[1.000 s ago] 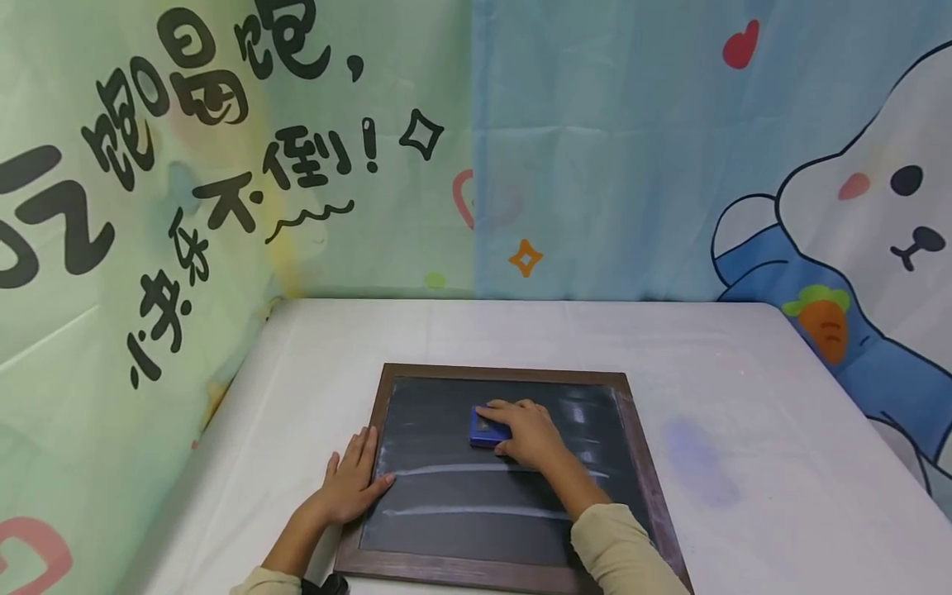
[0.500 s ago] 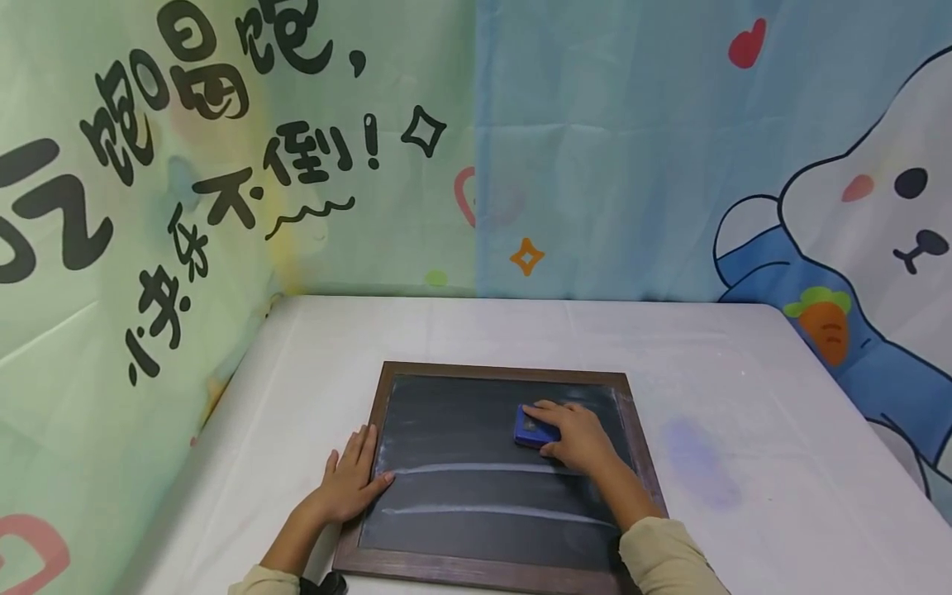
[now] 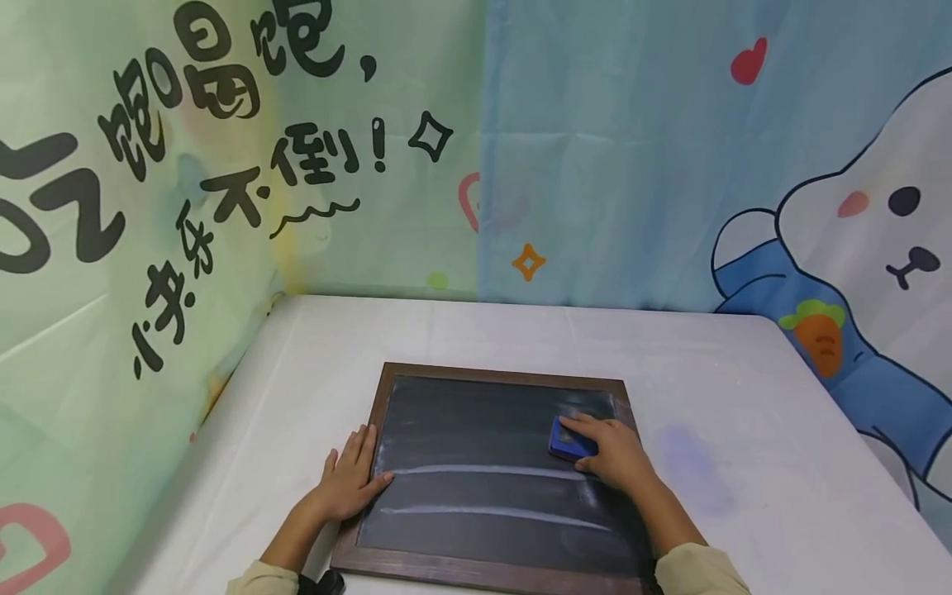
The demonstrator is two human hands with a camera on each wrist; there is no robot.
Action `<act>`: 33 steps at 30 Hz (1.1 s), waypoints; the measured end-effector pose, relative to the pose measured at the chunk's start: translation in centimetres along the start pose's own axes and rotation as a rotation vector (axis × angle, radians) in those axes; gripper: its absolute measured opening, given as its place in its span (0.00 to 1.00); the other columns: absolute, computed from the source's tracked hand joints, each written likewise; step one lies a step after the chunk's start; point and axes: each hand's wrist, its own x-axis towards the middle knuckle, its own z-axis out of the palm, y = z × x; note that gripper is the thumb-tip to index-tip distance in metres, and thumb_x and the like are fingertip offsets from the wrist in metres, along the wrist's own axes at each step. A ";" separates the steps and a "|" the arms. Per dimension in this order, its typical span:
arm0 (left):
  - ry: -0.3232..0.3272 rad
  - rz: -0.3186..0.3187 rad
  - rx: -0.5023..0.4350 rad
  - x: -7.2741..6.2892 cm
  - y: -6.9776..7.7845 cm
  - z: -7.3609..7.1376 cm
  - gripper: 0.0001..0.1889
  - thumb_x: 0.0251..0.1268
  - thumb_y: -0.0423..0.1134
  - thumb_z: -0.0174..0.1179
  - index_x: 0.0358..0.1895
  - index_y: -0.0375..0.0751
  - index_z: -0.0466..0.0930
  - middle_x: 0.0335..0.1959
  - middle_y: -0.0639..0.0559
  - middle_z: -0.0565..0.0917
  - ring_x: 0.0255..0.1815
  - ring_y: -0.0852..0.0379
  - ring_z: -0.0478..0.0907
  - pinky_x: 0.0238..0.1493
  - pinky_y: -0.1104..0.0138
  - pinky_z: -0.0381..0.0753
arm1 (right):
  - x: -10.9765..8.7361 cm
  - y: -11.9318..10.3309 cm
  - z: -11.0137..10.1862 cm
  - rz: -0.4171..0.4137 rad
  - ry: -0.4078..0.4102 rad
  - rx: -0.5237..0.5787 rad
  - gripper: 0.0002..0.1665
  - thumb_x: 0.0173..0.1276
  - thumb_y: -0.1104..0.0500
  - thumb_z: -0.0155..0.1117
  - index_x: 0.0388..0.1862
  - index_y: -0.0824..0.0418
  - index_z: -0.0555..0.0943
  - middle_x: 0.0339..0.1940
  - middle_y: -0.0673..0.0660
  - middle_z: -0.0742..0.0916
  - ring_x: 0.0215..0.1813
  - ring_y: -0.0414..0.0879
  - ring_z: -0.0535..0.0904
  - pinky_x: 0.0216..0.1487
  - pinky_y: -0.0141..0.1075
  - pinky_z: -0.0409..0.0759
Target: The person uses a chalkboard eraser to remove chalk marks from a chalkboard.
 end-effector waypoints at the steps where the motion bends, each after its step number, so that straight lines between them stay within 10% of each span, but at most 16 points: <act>1: -0.001 -0.003 0.002 0.0 0.0 0.0 0.40 0.65 0.50 0.50 0.69 0.27 0.44 0.70 0.30 0.49 0.71 0.35 0.46 0.64 0.39 0.42 | -0.1 0.0 0.0 -0.003 0.004 0.002 0.36 0.45 0.63 0.73 0.57 0.64 0.74 0.57 0.70 0.76 0.52 0.71 0.71 0.49 0.61 0.68; 33: 0.007 0.031 -0.028 0.3 -0.8 0.1 0.40 0.66 0.50 0.49 0.70 0.28 0.43 0.70 0.31 0.48 0.71 0.35 0.45 0.64 0.39 0.41 | -3.2 -0.5 0.1 -0.075 -0.061 -0.034 0.37 0.46 0.56 0.73 0.58 0.62 0.74 0.57 0.68 0.77 0.51 0.69 0.73 0.48 0.61 0.69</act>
